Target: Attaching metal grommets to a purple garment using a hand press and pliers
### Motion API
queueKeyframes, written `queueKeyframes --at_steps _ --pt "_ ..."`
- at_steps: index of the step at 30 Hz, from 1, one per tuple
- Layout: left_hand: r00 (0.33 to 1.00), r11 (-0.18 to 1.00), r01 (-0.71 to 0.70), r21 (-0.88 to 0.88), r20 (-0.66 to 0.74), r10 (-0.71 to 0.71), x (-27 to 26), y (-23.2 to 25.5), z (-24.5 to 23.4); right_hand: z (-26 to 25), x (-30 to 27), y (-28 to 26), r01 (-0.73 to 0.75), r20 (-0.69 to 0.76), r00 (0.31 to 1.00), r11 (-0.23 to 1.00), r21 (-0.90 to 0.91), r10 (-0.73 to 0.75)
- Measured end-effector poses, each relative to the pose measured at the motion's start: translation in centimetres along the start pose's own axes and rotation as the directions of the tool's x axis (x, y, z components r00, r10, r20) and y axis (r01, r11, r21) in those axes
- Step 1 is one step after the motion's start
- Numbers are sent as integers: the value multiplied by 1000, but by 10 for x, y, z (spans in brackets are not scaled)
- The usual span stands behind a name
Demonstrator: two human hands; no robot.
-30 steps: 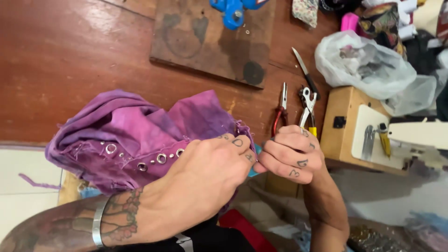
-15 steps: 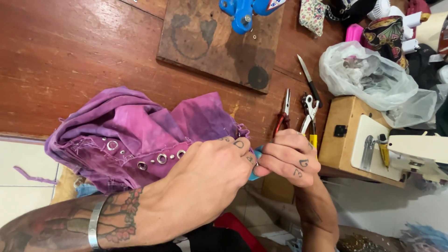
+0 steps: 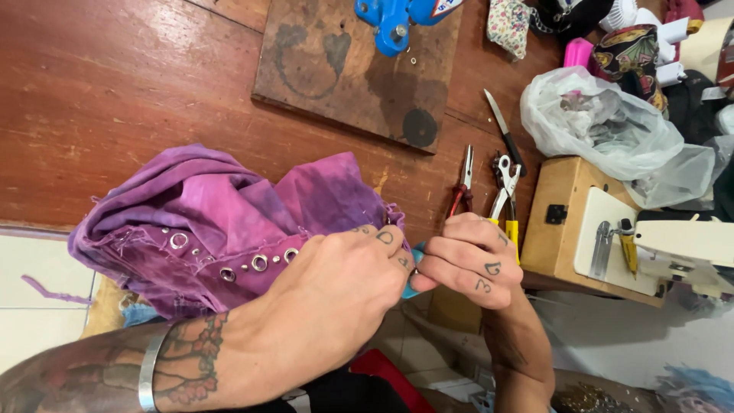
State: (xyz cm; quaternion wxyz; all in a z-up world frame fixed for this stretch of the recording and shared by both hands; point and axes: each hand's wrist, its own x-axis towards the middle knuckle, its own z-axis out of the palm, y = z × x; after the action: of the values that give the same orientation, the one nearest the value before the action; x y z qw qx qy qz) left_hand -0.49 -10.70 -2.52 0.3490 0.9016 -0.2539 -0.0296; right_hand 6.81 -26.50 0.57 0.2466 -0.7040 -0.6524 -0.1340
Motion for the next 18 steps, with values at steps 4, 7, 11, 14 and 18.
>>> queueKeyframes --at_steps 4,7,11,14,18 --pt "998 979 -43 201 -45 53 0 3 2 -2 4 -3 8 31 999 999 -32 -7" --pt "1000 997 5 80 26 -8 -5 4 -15 -2 4 -2 6 41 999 1000 -30 -5" --pt "1000 991 -24 135 9 23 -6 4 -8 -2 7 -3 21 36 999 999 -33 -20" --pt "1000 985 -31 171 3 31 -6 6 -4 0 12 -4 26 11 1000 999 -31 -26" --pt "999 973 -48 227 -5 50 -5 6 1 1 9 -2 41 5 999 999 -31 -41"
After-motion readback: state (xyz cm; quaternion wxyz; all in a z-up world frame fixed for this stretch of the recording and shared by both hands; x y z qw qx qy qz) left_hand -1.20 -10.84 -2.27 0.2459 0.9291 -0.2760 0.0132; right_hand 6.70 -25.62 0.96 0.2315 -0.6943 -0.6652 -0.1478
